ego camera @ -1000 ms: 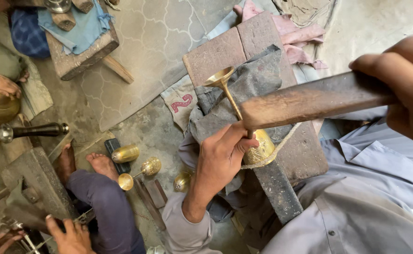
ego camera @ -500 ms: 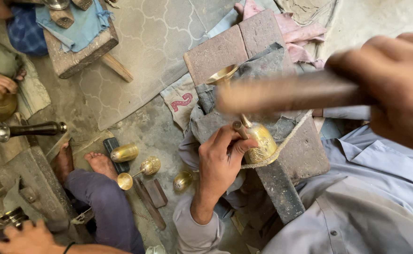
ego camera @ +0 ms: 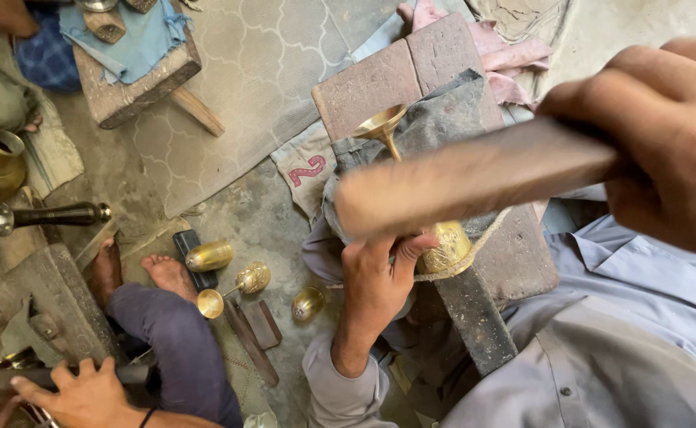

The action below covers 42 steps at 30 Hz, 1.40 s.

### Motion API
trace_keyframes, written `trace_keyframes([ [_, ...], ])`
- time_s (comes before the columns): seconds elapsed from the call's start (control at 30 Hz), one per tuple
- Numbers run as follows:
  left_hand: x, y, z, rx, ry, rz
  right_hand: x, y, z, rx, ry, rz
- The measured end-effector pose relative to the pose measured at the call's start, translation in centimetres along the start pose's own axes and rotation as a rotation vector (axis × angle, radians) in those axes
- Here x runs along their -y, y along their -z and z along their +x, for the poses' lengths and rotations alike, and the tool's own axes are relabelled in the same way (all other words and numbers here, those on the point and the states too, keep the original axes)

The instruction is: The person sits on the floor and uses a hammer and chisel to shape and decorate a brass lamp base. They repeatedly strike the chisel against the metal surface to create patterns and refine the shape of the object.

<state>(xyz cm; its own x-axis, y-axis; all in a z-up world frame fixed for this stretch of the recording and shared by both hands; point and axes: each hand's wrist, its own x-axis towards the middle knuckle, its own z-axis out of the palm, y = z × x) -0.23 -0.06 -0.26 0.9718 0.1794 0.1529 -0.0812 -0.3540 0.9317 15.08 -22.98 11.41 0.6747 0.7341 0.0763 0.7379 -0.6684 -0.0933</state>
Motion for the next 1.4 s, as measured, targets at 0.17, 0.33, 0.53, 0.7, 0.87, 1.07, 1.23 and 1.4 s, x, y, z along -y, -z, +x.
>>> trace_keyframes([
  [0.17, 0.2, 0.0, 0.0, 0.0, 0.006, -0.065, 0.3, -0.1, -0.4, 0.072, -0.021, -0.116],
  [0.33, 0.2, 0.0, 0.0, -0.013, 0.022, 0.042, 0.3, -0.6, -2.0, 0.002, -0.011, -0.066],
  [0.53, 0.5, 0.8, 0.8, 0.128, -0.153, 0.051, -0.7, -2.5, -5.0, -0.014, -0.117, 0.007],
  [0.7, 0.1, 1.3, 1.6, 0.248, -0.208, 0.039, -1.3, -3.5, -6.4, -0.094, -0.107, 0.036],
  [0.87, -0.2, 1.7, 2.0, 0.349, -0.248, 0.092, -2.0, -4.3, -7.6, -0.161, -0.137, 0.202],
  [1.07, 0.0, 1.6, 2.1, 0.352, -0.293, 0.108, -3.7, -5.8, -9.8, -0.279, -0.025, 0.091],
  [1.23, 0.3, 1.3, 2.0, 0.329, -0.309, 0.123, -6.1, -6.7, -9.7, -0.184, -0.114, 0.189],
  [1.4, 0.7, 1.3, 2.0, 0.356, -0.318, 0.089, -5.6, -6.0, -7.9, -0.177, 0.008, 0.179],
])
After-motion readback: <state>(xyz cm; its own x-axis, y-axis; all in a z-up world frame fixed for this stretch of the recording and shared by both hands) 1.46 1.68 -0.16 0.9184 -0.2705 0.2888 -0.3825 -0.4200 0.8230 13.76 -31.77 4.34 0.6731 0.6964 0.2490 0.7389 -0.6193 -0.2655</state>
